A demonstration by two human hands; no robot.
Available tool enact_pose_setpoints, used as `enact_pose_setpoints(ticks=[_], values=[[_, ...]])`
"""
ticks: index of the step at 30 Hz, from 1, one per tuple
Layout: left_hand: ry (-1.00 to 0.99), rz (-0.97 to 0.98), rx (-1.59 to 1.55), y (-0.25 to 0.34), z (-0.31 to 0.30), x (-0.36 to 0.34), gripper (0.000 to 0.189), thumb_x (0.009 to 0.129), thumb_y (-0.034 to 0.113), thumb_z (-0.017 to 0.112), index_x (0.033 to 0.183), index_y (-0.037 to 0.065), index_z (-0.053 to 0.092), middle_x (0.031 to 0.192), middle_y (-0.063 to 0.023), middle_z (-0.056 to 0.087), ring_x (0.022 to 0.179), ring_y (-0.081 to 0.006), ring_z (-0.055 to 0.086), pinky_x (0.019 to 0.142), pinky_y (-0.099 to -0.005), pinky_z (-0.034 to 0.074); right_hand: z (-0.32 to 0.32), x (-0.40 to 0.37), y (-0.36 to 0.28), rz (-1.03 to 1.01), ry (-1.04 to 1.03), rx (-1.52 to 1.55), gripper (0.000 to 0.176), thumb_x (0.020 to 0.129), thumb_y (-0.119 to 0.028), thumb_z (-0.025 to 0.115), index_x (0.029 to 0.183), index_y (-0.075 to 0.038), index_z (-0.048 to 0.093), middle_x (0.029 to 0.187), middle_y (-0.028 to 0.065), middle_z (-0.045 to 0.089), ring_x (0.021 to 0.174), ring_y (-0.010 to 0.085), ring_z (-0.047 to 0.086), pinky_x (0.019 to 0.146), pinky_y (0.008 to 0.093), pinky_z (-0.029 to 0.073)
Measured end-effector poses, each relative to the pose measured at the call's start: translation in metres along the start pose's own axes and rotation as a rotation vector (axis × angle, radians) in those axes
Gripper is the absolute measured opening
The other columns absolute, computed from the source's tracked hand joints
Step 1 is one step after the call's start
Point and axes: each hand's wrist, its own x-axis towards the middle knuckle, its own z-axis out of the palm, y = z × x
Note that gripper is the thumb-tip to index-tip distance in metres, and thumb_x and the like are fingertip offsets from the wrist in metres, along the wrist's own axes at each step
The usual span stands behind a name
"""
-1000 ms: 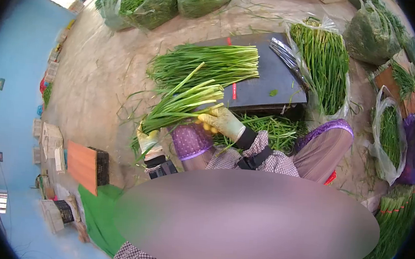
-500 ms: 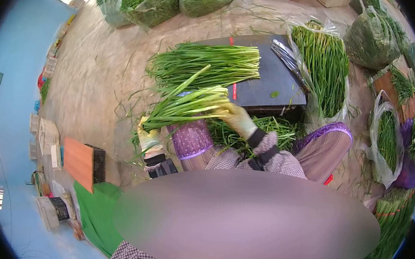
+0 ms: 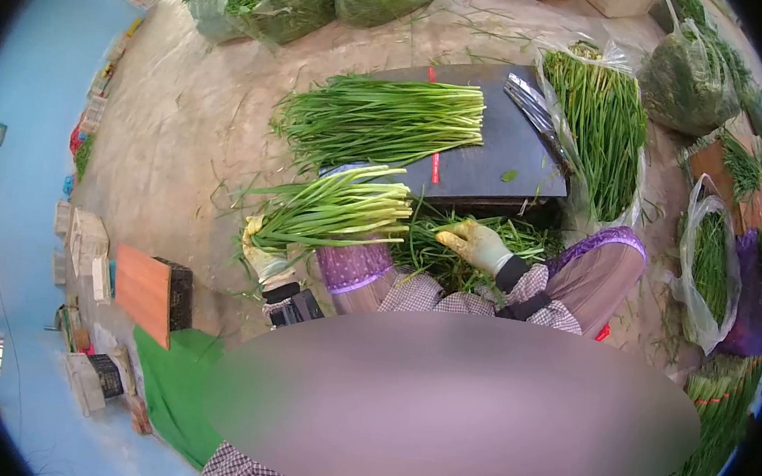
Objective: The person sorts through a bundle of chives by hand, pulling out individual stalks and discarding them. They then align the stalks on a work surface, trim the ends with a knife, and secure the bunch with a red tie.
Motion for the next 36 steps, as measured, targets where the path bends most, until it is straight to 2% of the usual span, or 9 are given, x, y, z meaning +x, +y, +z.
enact_pose_setpoints(ticks=[5, 8, 10, 12, 15, 18, 21, 28, 36], values=[[0.030, -0.031, -0.160, -0.012, 0.025, 0.002, 0.005, 0.088, 0.007, 0.056, 0.092, 0.006, 0.058, 0.073, 0.0013, 0.052, 0.070, -0.0139, 0.051, 0.081, -0.0355, 0.047, 0.012, 0.024, -0.097, -0.268, 0.040, 1.085, 0.043, 0.097, -0.024, 0.065, 0.131, 0.001, 0.057, 0.109, 0.0017, 0.064, 0.096, 0.0135, 0.060, 0.081, 0.0265, 0.050], [0.064, 0.037, -0.091, -0.007, 0.020, 0.004, 0.005, 0.090, 0.009, 0.055, 0.092, 0.006, 0.057, 0.071, 0.0022, 0.046, 0.070, -0.0134, 0.046, 0.073, -0.0297, 0.043, 0.015, 0.033, -0.087, -0.048, -0.063, 1.061, 0.027, 0.095, -0.017, 0.067, 0.117, 0.000, 0.063, 0.089, -0.0022, 0.063, 0.077, 0.0095, 0.058, 0.064, 0.0240, 0.047], [0.049, 0.050, -0.030, 0.001, 0.009, 0.004, 0.002, 0.089, 0.009, 0.054, 0.090, 0.007, 0.055, 0.069, 0.0026, 0.045, 0.068, -0.0132, 0.045, 0.072, -0.0301, 0.042, 0.004, 0.023, -0.073, -0.194, 0.275, 0.605, 0.015, 0.097, -0.017, 0.063, 0.093, -0.003, 0.066, 0.068, 0.0001, 0.059, 0.059, 0.0066, 0.053, 0.051, 0.0233, 0.041], [0.107, 0.102, 0.031, 0.000, 0.014, -0.003, 0.001, 0.089, 0.009, 0.054, 0.089, 0.008, 0.054, 0.069, 0.0028, 0.045, 0.067, -0.0130, 0.044, 0.071, -0.0302, 0.042, -0.009, 0.011, -0.045, 0.134, 0.288, 0.886, 0.018, 0.099, -0.019, 0.060, 0.094, -0.003, 0.066, 0.067, 0.0002, 0.059, 0.058, 0.0076, 0.053, 0.051, 0.0225, 0.043], [0.011, 0.039, -0.074, -0.002, 0.010, -0.003, 0.002, 0.089, 0.010, 0.054, 0.089, 0.008, 0.054, 0.071, 0.0032, 0.046, 0.067, -0.0129, 0.044, 0.072, -0.0308, 0.042, -0.005, 0.005, -0.026, 0.277, 0.064, 0.912, 0.023, 0.101, -0.023, 0.058, 0.098, -0.003, 0.068, 0.072, 0.0019, 0.064, 0.060, 0.0091, 0.058, 0.053, 0.0221, 0.046], [0.105, 0.038, -0.188, -0.014, 0.035, -0.007, 0.005, 0.089, 0.010, 0.054, 0.092, 0.007, 0.056, 0.071, 0.0032, 0.047, 0.068, -0.0129, 0.045, 0.073, -0.0305, 0.043, 0.032, 0.019, -0.065, -0.302, -0.021, 0.768, 0.035, 0.098, -0.025, 0.066, 0.123, 0.000, 0.064, 0.105, 0.0078, 0.070, 0.090, 0.0136, 0.064, 0.079, 0.0256, 0.052], [0.093, 0.033, -0.171, -0.019, 0.042, -0.006, 0.004, 0.087, 0.007, 0.054, 0.090, 0.006, 0.057, 0.072, 0.0019, 0.050, 0.068, -0.0132, 0.048, 0.075, -0.0307, 0.045, 0.063, 0.037, -0.108, -0.290, 0.111, 1.193, 0.036, 0.093, -0.017, 0.072, 0.125, -0.001, 0.064, 0.105, 0.0031, 0.068, 0.088, 0.0116, 0.059, 0.078, 0.0260, 0.050], [0.057, 0.075, -0.138, -0.012, 0.021, -0.007, 0.005, 0.087, 0.008, 0.055, 0.091, 0.007, 0.057, 0.070, 0.0025, 0.049, 0.067, -0.0135, 0.048, 0.073, -0.0308, 0.045, 0.042, 0.030, -0.086, 0.042, 0.141, 1.241, 0.018, 0.096, -0.018, 0.066, 0.104, -0.002, 0.069, 0.088, 0.0006, 0.068, 0.070, 0.0071, 0.055, 0.065, 0.0222, 0.046], [0.135, 0.067, -0.178, -0.027, 0.043, -0.013, 0.004, 0.086, 0.010, 0.055, 0.086, 0.008, 0.059, 0.069, 0.0024, 0.050, 0.068, -0.0137, 0.049, 0.077, -0.0324, 0.046, 0.029, 0.018, -0.084, -0.003, -0.075, 1.027, 0.034, 0.098, -0.031, 0.065, 0.112, -0.001, 0.070, 0.094, 0.0018, 0.070, 0.080, 0.0090, 0.060, 0.070, 0.0242, 0.048]])
